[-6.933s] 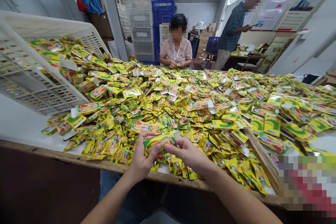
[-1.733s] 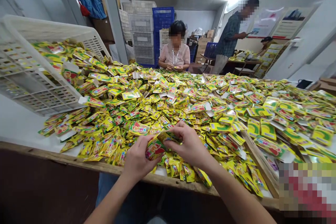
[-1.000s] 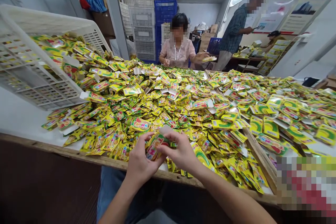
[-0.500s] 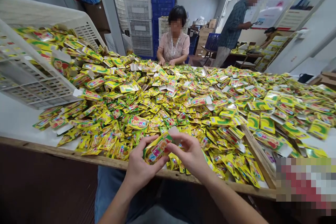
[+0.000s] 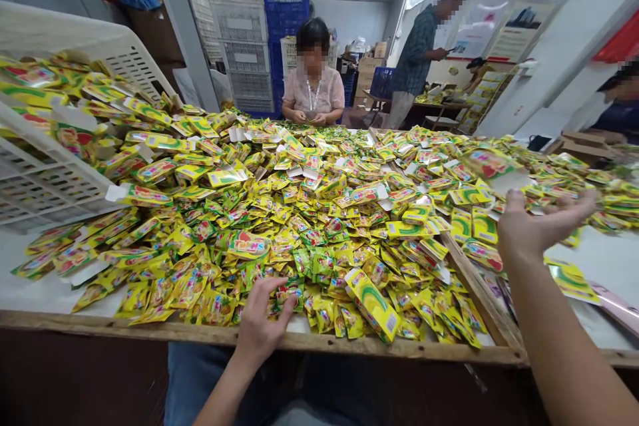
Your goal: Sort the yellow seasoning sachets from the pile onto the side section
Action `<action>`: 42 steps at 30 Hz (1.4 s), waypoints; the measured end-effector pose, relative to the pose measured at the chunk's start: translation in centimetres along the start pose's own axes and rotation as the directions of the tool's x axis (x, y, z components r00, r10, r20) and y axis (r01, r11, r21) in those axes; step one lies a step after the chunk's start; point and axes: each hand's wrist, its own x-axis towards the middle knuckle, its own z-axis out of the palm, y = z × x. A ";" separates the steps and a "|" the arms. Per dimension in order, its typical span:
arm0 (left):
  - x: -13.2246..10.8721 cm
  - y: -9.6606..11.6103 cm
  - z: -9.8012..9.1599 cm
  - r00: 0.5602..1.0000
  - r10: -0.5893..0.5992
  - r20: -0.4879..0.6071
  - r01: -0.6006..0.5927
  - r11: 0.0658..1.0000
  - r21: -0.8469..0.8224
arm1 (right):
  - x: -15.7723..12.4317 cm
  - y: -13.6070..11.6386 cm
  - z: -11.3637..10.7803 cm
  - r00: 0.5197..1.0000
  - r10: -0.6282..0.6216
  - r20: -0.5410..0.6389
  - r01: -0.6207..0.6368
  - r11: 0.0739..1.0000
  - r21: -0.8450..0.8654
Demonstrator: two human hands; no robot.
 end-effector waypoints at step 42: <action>6.2 -0.7 0.1 0.799 -0.519 0.304 0.602 0.686 -0.409 | -3.1 -7.9 15.2 0.897 0.059 0.439 -0.406 0.506 0.761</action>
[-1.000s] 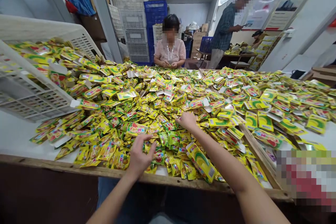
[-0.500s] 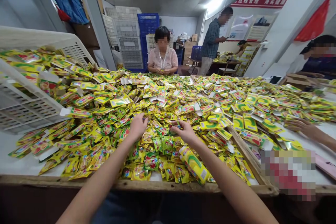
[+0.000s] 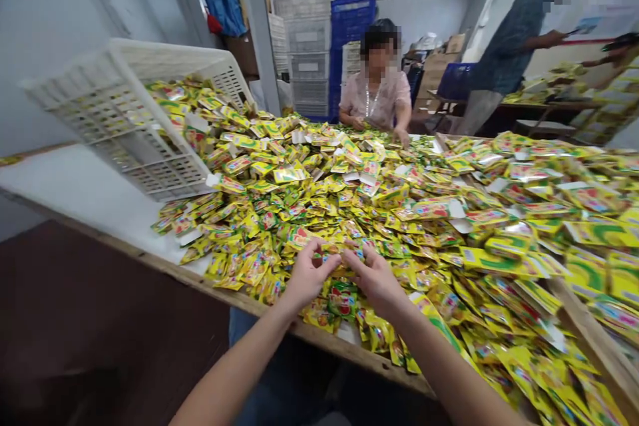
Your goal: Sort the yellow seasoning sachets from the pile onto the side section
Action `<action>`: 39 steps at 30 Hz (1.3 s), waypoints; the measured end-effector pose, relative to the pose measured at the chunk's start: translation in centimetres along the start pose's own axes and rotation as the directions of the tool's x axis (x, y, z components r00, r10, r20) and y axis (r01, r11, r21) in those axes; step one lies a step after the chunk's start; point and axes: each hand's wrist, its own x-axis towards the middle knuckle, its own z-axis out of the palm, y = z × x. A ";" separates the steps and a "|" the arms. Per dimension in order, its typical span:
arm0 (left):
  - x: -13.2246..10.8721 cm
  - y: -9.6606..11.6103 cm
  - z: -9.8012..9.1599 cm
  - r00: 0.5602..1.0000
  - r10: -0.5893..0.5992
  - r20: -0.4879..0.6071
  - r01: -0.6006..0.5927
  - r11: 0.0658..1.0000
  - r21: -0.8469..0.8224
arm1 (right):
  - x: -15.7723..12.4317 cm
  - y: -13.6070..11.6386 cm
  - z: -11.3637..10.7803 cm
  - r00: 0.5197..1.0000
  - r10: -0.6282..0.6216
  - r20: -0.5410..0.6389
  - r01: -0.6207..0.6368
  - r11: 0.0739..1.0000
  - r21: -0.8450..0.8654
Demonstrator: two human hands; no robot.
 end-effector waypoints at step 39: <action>-2.4 1.2 -3.2 0.948 0.271 0.167 -0.312 0.690 0.654 | -3.1 -2.9 -0.9 0.866 -0.497 0.052 0.452 0.733 -0.508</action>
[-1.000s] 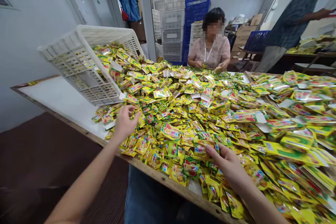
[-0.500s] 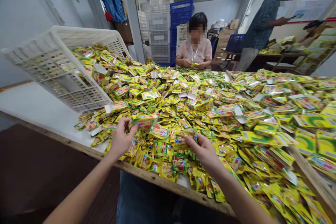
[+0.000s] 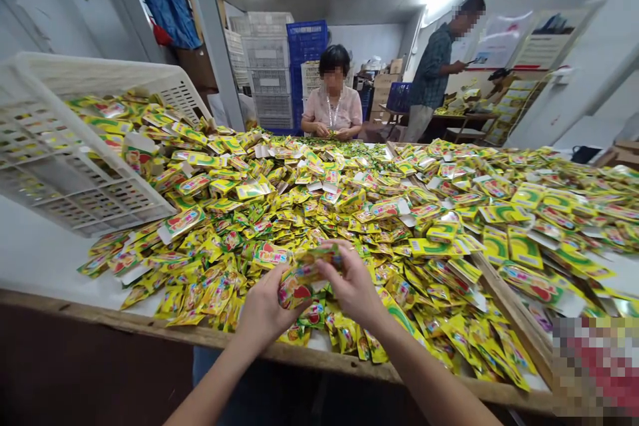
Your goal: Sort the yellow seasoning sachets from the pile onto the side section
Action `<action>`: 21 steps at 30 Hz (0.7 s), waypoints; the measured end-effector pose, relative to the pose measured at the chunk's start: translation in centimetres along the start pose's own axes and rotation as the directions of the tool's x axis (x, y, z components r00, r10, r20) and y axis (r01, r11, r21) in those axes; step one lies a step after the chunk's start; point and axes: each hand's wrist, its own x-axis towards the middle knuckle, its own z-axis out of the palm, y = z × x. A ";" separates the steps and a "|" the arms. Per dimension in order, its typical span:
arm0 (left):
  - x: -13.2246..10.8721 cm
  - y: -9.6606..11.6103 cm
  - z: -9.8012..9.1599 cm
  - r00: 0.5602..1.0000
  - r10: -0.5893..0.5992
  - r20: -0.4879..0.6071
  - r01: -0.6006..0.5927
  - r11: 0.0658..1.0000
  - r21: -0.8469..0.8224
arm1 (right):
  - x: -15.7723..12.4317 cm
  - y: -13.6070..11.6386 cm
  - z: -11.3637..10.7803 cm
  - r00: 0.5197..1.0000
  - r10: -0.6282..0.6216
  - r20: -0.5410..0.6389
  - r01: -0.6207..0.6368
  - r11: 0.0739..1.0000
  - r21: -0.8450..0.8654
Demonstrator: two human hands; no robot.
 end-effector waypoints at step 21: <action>-0.8 0.8 2.7 0.940 0.058 -0.336 -0.028 0.995 0.096 | -0.5 1.2 0.8 0.965 -0.195 -0.177 0.124 0.930 -0.347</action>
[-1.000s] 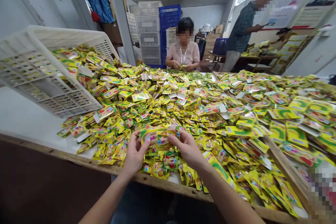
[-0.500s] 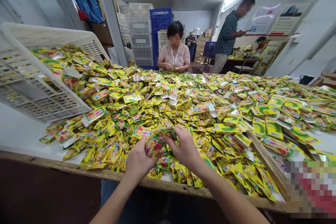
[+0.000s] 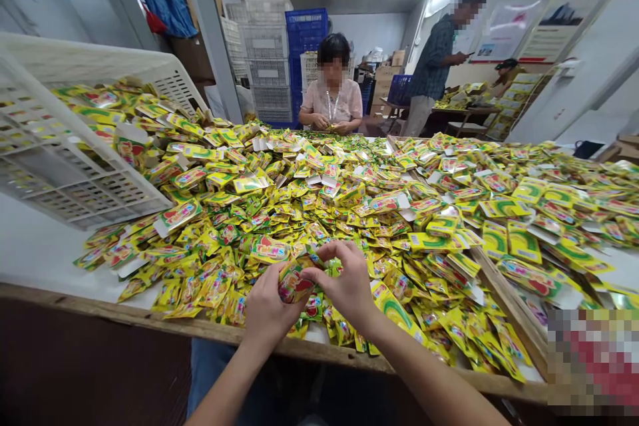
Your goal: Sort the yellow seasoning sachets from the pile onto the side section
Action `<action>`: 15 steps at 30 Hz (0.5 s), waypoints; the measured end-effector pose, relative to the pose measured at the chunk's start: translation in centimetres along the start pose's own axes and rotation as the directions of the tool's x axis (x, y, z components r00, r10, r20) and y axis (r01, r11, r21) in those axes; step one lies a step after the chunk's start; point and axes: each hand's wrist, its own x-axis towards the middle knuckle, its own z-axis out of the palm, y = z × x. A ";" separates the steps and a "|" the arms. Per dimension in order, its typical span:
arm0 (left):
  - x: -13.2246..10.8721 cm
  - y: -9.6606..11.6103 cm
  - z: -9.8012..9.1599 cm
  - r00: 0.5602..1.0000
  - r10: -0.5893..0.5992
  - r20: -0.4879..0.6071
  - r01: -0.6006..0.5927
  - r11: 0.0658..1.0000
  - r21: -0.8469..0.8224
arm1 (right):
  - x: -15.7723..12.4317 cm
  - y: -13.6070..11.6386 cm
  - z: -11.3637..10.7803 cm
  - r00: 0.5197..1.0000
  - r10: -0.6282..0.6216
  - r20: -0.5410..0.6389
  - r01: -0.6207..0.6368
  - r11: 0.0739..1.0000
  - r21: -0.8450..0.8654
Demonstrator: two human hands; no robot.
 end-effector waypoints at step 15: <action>2.2 0.8 -0.9 0.992 -0.030 0.125 0.058 0.972 -0.226 | 1.1 -0.2 -0.2 0.847 0.230 0.479 -0.387 0.885 0.260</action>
